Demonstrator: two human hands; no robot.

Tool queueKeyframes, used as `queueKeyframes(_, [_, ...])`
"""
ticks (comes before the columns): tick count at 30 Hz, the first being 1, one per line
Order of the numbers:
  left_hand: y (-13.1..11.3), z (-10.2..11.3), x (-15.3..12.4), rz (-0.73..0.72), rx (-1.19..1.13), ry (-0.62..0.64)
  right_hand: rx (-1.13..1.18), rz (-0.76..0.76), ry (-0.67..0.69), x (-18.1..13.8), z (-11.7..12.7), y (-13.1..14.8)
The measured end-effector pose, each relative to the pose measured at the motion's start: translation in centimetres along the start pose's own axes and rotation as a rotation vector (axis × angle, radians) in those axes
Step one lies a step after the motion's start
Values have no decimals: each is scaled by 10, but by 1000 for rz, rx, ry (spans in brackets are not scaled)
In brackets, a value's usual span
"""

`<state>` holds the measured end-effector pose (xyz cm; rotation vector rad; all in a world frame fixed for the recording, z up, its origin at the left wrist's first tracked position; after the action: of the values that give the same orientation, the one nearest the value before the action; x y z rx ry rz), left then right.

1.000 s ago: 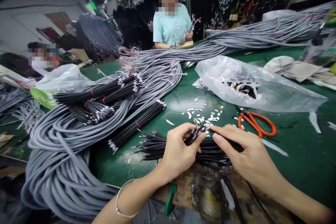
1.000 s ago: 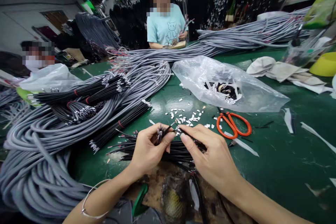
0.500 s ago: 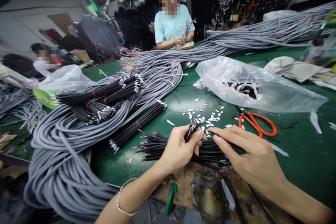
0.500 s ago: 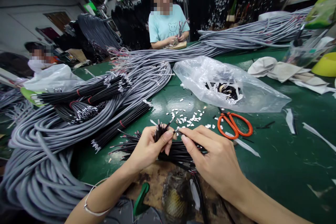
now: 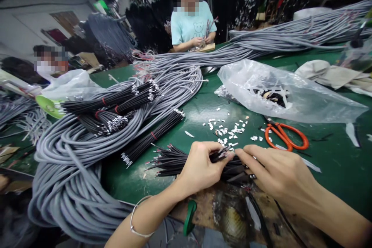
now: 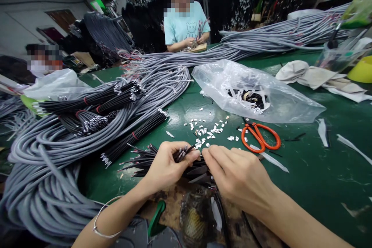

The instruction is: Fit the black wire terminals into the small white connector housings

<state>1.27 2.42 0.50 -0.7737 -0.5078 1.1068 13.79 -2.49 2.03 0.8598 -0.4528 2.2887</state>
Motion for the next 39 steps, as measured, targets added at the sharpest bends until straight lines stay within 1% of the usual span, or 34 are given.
queueKeyframes(2, [-2,0,1,-43,58,-12,-33,24,61,1,-4,1])
queueKeyframes(4, [-2,-2,1,-76,82,-7,-5,-8,110,1,-7,-1])
queueKeyframes(6, [-1,-3,1,-100,61,7,88,-104,151,-2,-10,-7])
queueKeyframes(9, [-1,-2,2,-118,-31,22,318,-311,212,-5,-16,-20])
queueKeyframes(11, [-1,1,3,-117,-93,11,463,-436,240,-6,-20,-28])
queueKeyframes(13, [-1,4,3,-104,-125,-28,549,-527,219,-6,-21,-37])
queueKeyframes(14, [-1,6,4,-98,-124,-50,562,-557,179,-5,-19,-41])
queueKeyframes(16, [-2,8,4,-98,-90,-78,535,-595,56,-5,-13,-47])
queueKeyframes(18, [-3,7,4,-108,-39,-64,498,-621,-48,-8,-7,-50])
queueKeyframes(20, [-2,4,4,-110,-2,-25,502,-619,-91,-10,-5,-47])
queueKeyframes(24, [-2,2,4,-109,36,36,545,-517,-103,-9,-5,-35])
queueKeyframes(27, [-2,3,4,-95,82,36,582,-459,-99,-6,-6,-30])
queueKeyframes(29, [-3,4,5,-98,109,18,619,-491,-83,-7,-9,-31])
queueKeyframes(31, [-4,4,4,-123,120,15,655,-574,-63,-9,-12,-34])
queueKeyframes(33, [-5,4,4,-144,116,41,681,-626,-45,-9,-15,-36])
queueKeyframes(35, [-4,4,3,-137,110,67,687,-627,-33,-8,-15,-35])
queueKeyframes(39, [-2,12,2,-79,101,75,694,-636,-29,-6,-16,-35])
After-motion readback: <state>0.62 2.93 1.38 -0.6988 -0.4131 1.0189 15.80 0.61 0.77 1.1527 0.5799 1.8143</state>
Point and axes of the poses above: each hand's wrist, its own x-axis towards the middle knuckle, its own z-axis out of the back of the hand, y = z × x, the point moved 6 cm from there along x, towards the middle knuckle, and after that the axes turned 3 degrees about x, right-handed, at the moved point
